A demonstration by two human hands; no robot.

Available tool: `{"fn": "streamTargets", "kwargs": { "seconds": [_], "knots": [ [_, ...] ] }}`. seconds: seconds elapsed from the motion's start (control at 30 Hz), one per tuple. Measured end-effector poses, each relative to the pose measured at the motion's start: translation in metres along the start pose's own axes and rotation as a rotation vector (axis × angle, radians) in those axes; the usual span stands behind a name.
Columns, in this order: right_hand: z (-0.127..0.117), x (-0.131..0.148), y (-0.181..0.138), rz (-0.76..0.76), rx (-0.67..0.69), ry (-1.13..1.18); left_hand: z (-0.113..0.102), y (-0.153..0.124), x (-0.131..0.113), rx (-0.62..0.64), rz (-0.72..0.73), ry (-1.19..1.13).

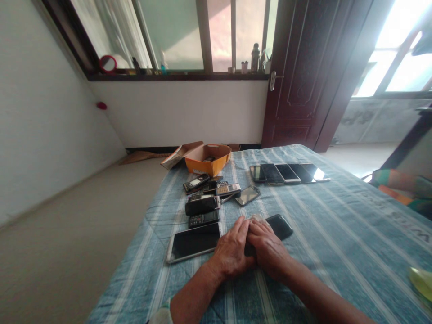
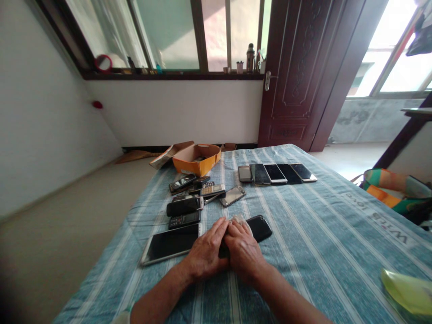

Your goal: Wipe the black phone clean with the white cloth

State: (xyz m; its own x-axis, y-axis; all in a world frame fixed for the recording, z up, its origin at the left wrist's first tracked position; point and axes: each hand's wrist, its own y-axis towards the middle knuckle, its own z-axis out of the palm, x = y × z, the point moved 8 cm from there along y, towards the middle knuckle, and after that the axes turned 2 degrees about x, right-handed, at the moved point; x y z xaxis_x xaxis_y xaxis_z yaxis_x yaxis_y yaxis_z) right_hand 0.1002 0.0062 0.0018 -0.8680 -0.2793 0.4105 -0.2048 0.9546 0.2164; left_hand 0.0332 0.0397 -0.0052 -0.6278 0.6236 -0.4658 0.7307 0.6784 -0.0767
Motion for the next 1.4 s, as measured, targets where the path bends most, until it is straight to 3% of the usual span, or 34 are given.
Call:
{"fn": "streamTargets", "kwargs": {
  "seconds": [0.37,0.73,0.97,1.23,1.4],
  "knots": [
    [-0.004,0.008,-0.04,-0.039,0.006,0.012,-0.001,-0.002,-0.004,0.04,0.019,0.028],
    [-0.004,0.01,-0.016,-0.061,-0.021,0.023,0.0,0.0,-0.001,0.062,0.005,0.042],
    [-0.004,0.011,-0.033,-0.078,-0.046,-0.028,0.0,-0.001,-0.002,0.047,0.024,0.041],
    [-0.004,0.005,-0.052,-0.125,0.027,-0.046,-0.002,-0.003,-0.005,0.066,0.044,0.05],
    [-0.01,-0.016,-0.063,-0.126,0.028,-0.01,-0.002,-0.004,-0.006,0.101,0.033,0.04]
  ]
}}
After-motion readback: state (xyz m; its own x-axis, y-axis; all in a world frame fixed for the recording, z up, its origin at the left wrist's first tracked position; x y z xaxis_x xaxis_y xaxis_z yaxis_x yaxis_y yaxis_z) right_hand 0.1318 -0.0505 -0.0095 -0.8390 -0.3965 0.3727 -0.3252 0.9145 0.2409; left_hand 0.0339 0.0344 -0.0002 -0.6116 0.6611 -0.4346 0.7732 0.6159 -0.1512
